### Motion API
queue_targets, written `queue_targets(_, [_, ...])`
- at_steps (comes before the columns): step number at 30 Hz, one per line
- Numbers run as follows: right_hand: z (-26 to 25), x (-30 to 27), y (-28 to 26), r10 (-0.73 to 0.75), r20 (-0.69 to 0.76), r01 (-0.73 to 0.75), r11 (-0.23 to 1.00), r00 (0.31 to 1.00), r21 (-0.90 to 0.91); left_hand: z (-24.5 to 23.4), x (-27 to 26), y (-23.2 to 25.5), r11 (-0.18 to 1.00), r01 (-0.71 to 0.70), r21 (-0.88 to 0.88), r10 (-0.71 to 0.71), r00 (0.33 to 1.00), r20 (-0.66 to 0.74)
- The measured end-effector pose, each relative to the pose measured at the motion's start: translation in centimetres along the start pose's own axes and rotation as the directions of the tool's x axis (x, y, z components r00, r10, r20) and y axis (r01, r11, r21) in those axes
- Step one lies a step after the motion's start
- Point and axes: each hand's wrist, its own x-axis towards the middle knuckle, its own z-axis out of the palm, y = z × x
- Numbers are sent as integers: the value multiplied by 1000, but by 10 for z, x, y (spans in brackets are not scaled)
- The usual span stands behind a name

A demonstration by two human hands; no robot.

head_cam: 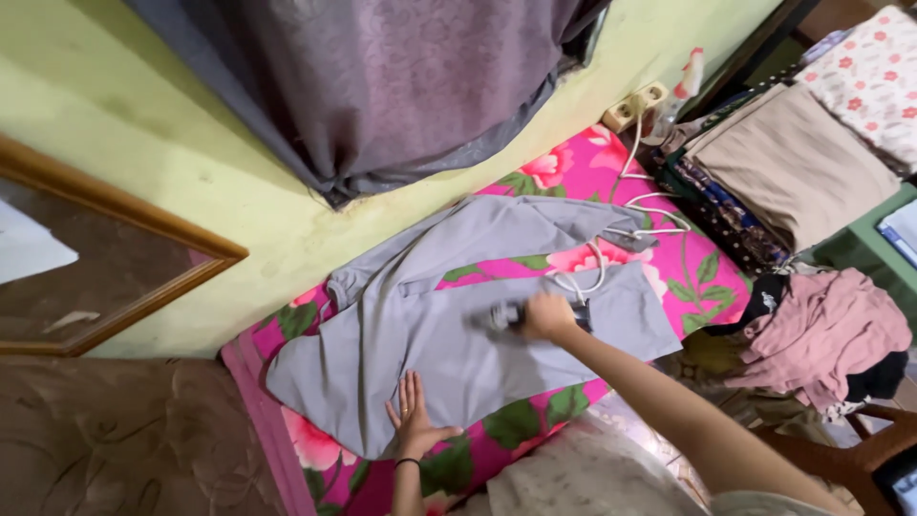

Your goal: Ironing a pair of grey pants on a bed surface.

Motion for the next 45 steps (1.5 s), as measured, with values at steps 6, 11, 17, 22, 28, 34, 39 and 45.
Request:
queue_targets(6, [-13, -63, 104, -202, 133, 209, 977, 970, -48, -1, -2, 4, 1000, 9, -7, -9, 1000, -1])
queue_targets(11, [-20, -76, 178, 140, 64, -135, 987, 988, -87, 2, 1, 4, 999, 36, 13, -36, 999, -1])
queue_targets(17, [-12, -44, 163, 292, -49, -292, 956, 955, -12, -4, 6, 9, 999, 37, 28, -38, 999, 19])
queue_targets(22, [-14, 4, 84, 114, -82, -106, 990, 990, 92, -5, 10, 11, 995, 65, 81, -69, 997, 43])
queue_targets(28, [-9, 36, -52, -46, -78, 60, 982, 996, 181, 0, 12, 8, 991, 79, 112, -84, 995, 44])
queue_targets(34, [32, 61, -95, -69, -115, 85, 986, 991, 143, -4, 10, 9, 993, 67, 102, -73, 996, 57])
queue_targets(39, [21, 50, -26, -50, -95, 61, 991, 994, 120, -1, 13, 7, 993, 77, 95, -82, 996, 47])
queue_targets(45, [-30, 12, 101, 48, -10, -47, 998, 999, 38, 2, 13, 4, 995, 75, 70, -78, 996, 40])
